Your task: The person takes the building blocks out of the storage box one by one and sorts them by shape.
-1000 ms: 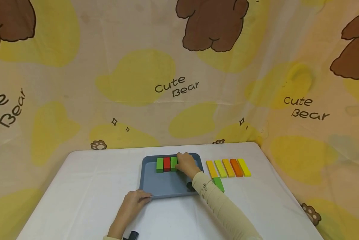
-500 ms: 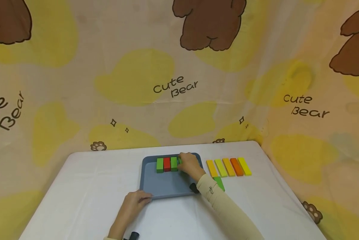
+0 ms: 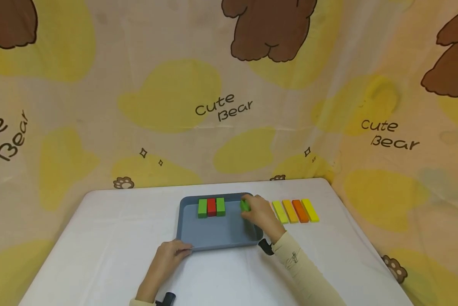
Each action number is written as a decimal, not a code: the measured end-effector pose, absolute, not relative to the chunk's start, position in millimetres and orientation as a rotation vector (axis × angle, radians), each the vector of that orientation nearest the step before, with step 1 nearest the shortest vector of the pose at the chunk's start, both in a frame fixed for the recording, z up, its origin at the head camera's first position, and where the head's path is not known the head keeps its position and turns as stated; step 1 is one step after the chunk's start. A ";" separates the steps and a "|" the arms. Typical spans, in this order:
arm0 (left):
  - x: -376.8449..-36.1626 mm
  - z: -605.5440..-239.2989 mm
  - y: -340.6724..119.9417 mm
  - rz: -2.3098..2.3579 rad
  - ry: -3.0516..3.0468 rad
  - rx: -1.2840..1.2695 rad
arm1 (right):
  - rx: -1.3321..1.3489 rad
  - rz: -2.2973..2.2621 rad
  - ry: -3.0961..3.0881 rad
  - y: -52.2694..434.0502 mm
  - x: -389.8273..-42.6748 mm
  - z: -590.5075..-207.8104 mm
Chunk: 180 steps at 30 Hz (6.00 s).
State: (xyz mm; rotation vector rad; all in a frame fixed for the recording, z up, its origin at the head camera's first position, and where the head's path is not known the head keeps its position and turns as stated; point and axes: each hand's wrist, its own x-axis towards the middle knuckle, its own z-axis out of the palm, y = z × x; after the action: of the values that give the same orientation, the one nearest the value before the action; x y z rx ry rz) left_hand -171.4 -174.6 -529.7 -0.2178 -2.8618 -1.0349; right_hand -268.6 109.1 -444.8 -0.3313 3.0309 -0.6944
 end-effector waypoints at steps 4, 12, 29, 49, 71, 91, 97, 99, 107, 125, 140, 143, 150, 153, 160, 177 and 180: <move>-171.2 -527.8 -174.1 -1.018 -2.865 -0.236 | -0.281 -0.686 3.039 132.5 -260.3 -441.4; -170.2 -528.1 -173.7 -1.016 -2.865 -0.241 | -0.188 -0.651 3.058 185.4 -241.4 -445.4; -167.9 -530.0 -174.1 -1.040 -2.862 -0.234 | -0.059 -0.578 3.038 217.5 -208.9 -473.4; -167.9 -530.8 -173.8 -1.039 -2.884 -0.218 | -0.050 -0.506 3.055 218.4 -212.9 -490.4; -168.2 -528.2 -174.6 -1.031 -2.869 -0.221 | -0.060 -0.538 3.071 215.5 -215.7 -476.5; -166.1 -527.3 -175.5 -1.017 -2.869 -0.240 | -0.305 -0.570 3.145 140.7 -247.3 -449.8; -165.9 -528.1 -174.2 -1.036 -2.866 -0.225 | -0.386 -0.598 3.068 112.7 -264.8 -449.7; -166.0 -527.7 -174.4 -1.042 -2.865 -0.231 | -0.402 -0.618 3.047 105.0 -269.0 -450.5; -165.9 -528.6 -174.5 -1.043 -2.863 -0.227 | -0.475 -0.609 3.010 76.9 -282.5 -453.7; -165.4 -528.9 -173.2 -1.047 -2.854 -0.236 | -0.465 -0.468 3.011 31.8 -299.2 -466.3; -168.4 -530.2 -173.3 -1.047 -2.857 -0.227 | -0.452 -0.456 2.977 22.2 -308.9 -473.0; -168.4 -529.9 -174.4 -1.038 -2.856 -0.235 | -0.448 -0.420 2.984 20.8 -313.2 -477.7; -168.7 -528.0 -175.0 -1.028 -2.855 -0.229 | -0.425 -0.419 2.963 19.7 -319.7 -480.9; -169.1 -527.7 -174.2 -1.038 -2.855 -0.219 | -0.417 -0.431 2.949 19.5 -320.1 -479.5; -170.0 -527.9 -174.3 -1.034 -2.864 -0.225 | -0.426 -0.421 2.959 19.5 -319.1 -477.9; -168.5 -528.4 -175.7 -1.030 -2.855 -0.249 | -0.488 -0.462 2.987 23.1 -319.2 -479.6; -168.1 -528.6 -176.0 -1.036 -2.856 -0.255 | -0.497 -0.454 3.002 24.5 -319.1 -479.4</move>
State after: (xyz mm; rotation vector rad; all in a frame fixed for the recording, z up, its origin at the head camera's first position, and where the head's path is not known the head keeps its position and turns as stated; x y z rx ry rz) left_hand -168.1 -176.0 -528.6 -0.2546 -2.8560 -1.0356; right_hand -319.1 24.5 -479.4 -0.4968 3.0015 -0.4545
